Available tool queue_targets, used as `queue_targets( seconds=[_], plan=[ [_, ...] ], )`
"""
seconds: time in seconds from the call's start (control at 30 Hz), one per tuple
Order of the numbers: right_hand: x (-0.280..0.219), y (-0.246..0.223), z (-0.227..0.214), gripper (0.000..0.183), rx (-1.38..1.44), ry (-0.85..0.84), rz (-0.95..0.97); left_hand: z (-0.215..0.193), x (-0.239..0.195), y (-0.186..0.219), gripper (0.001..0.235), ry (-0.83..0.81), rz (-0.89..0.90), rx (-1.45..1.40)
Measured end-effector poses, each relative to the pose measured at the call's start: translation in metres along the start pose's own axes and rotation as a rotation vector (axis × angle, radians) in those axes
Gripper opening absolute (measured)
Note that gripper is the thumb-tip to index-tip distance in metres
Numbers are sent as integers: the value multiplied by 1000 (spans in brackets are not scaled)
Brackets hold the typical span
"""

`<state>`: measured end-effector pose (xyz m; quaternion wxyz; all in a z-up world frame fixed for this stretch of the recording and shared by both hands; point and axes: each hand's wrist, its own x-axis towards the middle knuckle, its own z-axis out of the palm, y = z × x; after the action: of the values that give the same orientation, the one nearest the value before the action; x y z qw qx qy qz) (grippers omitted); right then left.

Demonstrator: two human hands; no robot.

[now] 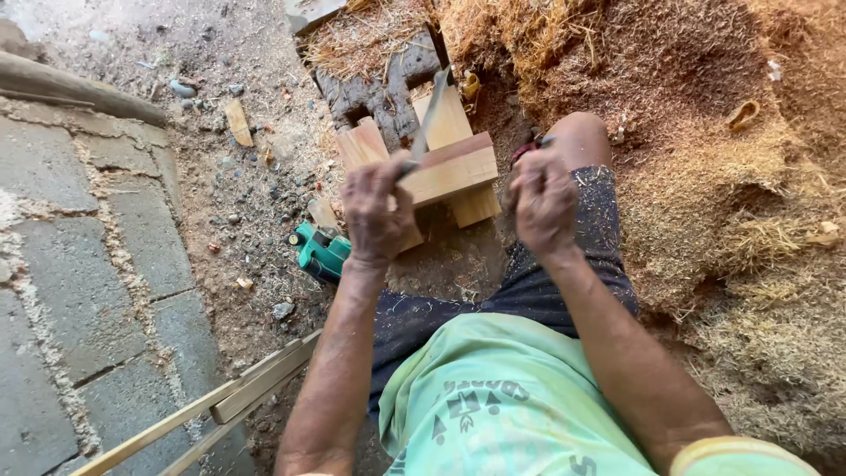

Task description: The person sits on the ground and uses a try square and a marker to draw lines on small wooden planks. They measure and mark multiple pieces of wood, stacking some on a nearby table.

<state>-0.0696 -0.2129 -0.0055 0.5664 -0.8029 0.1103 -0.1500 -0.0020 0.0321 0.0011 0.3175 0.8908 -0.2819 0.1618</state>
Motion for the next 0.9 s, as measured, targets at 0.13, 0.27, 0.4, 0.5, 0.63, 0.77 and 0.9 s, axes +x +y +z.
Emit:
queue_targets(
  seconds=[0.13, 0.27, 0.4, 0.5, 0.63, 0.77, 0.9],
  plan=[
    [-34, -15, 29, 11, -440, -119, -499, -44, -31, 9, 24, 315, -387, -274],
    [-41, -30, 52, 45, -528, -286, -485, -89, -78, 36, 12, 686, -798, -716],
    [-38, -23, 61, 63, -755, -403, -602, -89, -180, 35, 15, 669, -1076, -395],
    [-41, -24, 56, 65, -865, -450, -624, -71, -241, 48, 18, 567, -1076, -120],
    [-53, -14, 53, 52, -787, -384, -678, -34, -302, 52, 28, 548, -1218, 1],
    [-54, -8, 59, 40, -838, -474, -640, -28, -302, 43, 33, 569, -1277, -99],
    [-48, -4, 65, 32, -933, -670, -495, -30, -290, 36, 33, 453, -1266, -12]
  ],
)
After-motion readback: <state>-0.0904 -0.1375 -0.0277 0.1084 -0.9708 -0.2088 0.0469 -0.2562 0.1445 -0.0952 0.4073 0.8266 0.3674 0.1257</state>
